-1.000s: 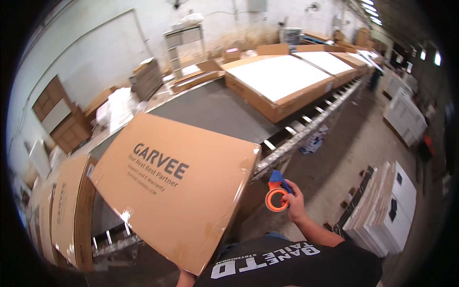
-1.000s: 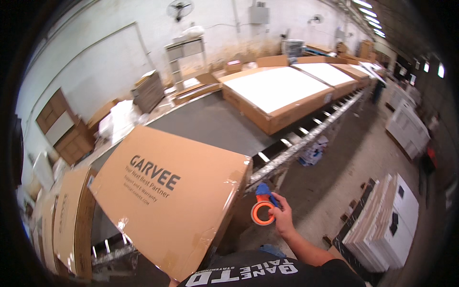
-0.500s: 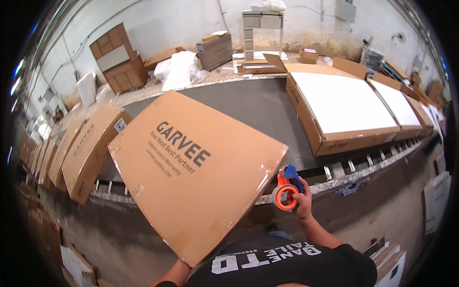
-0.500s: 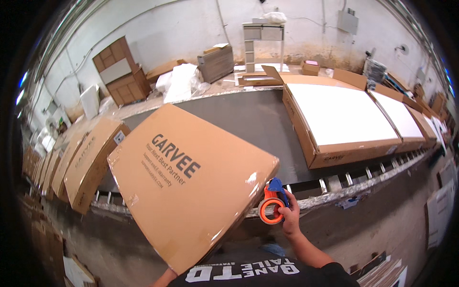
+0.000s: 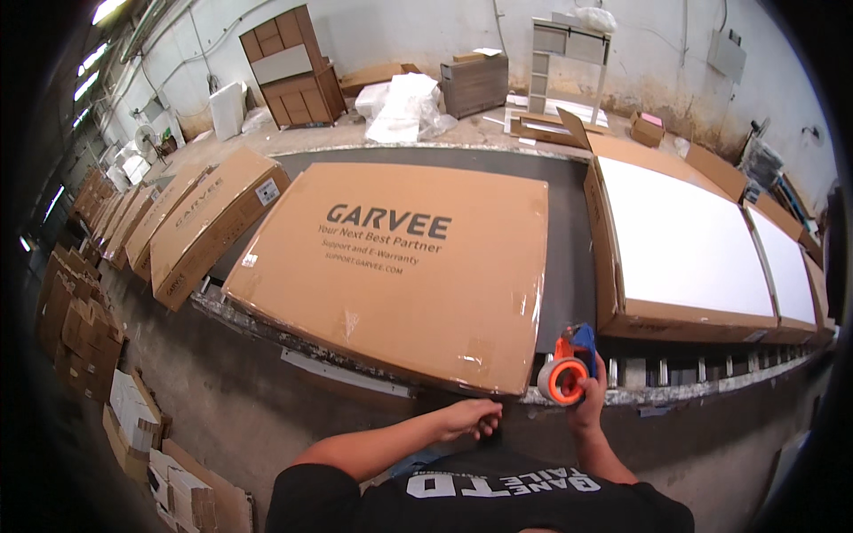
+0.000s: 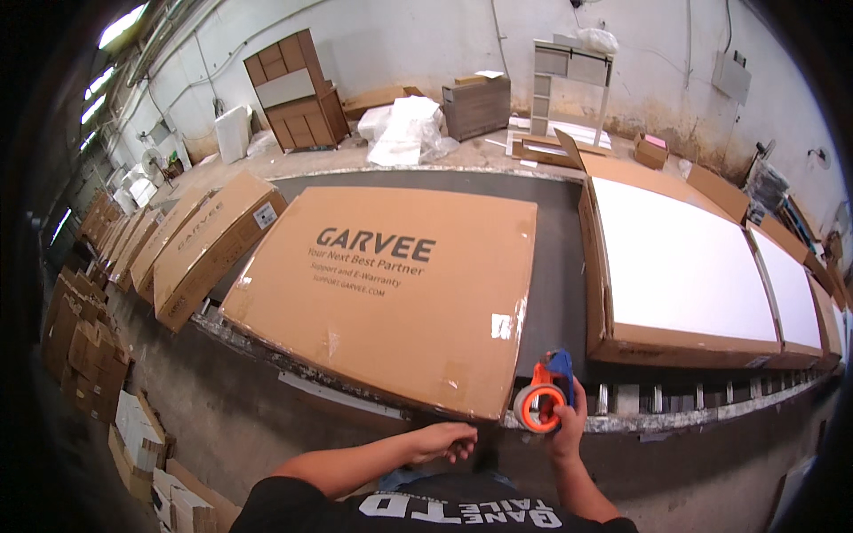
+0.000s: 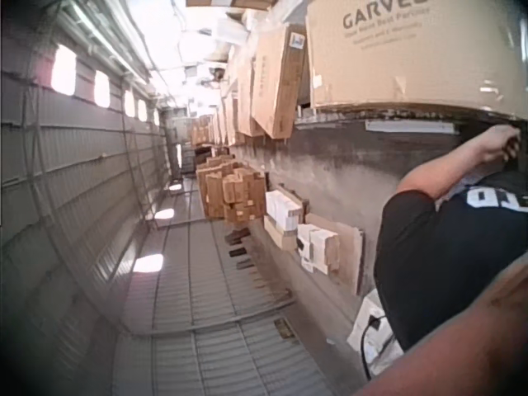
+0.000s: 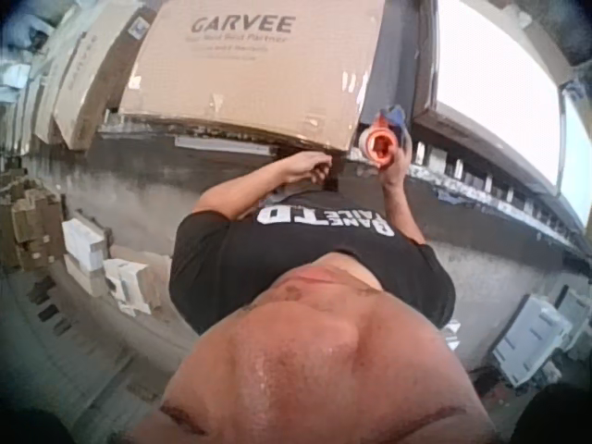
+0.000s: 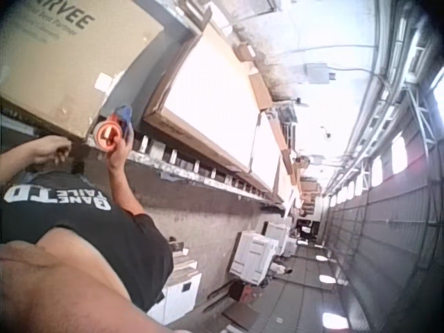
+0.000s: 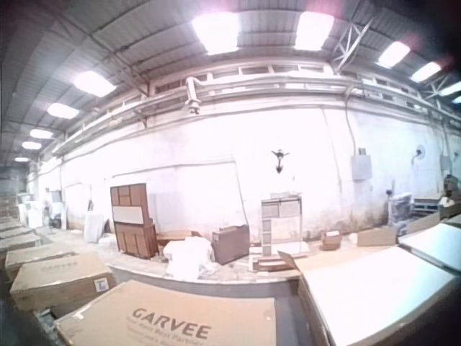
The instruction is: The person tapes large flat boxes on a conveyor belt using a tape dispenser, moving along the line to secure multiple packages.
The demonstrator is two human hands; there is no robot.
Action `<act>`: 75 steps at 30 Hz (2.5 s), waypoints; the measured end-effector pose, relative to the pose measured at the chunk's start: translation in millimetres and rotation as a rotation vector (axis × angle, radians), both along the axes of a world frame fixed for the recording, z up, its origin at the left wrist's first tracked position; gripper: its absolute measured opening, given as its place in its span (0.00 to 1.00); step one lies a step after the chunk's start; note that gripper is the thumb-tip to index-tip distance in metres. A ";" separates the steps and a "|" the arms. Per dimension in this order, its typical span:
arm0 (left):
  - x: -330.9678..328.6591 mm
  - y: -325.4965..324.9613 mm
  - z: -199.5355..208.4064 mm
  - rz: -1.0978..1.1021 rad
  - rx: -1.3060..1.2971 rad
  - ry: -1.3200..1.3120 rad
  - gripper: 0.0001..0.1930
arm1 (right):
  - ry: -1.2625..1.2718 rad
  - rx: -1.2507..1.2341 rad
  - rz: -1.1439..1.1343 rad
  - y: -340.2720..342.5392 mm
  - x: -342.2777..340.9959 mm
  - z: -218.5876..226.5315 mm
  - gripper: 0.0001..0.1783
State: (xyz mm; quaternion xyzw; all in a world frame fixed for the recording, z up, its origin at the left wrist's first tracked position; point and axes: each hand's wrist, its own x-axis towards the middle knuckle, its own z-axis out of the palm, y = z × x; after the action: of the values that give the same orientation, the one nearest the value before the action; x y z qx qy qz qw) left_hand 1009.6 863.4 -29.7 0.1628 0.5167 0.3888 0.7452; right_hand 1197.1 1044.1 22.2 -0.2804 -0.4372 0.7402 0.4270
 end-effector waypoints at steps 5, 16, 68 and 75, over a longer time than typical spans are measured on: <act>-112.3 -56.2 143.9 -0.219 0.315 0.415 0.15 | -0.011 0.063 -0.007 -30.8 -17.9 -6.2 0.41; -504.7 -4.3 138.2 0.013 0.286 1.478 0.17 | -0.275 0.371 -0.415 -123.2 -130.6 -12.7 0.38; -225.5 -500.0 -71.9 1.662 -0.317 0.669 0.39 | -0.002 0.392 0.117 -85.3 -236.7 -17.2 0.36; -158.9 -412.9 -111.1 1.591 0.333 0.012 0.39 | -0.001 0.289 0.188 -191.9 -179.7 -26.9 0.39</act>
State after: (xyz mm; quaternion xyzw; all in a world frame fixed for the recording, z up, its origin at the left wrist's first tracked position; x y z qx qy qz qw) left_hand 850.7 450.5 -140.8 -0.1422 0.4171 0.8730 0.2089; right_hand 1017.4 852.2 -4.7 -0.1741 -0.5635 0.7062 0.3916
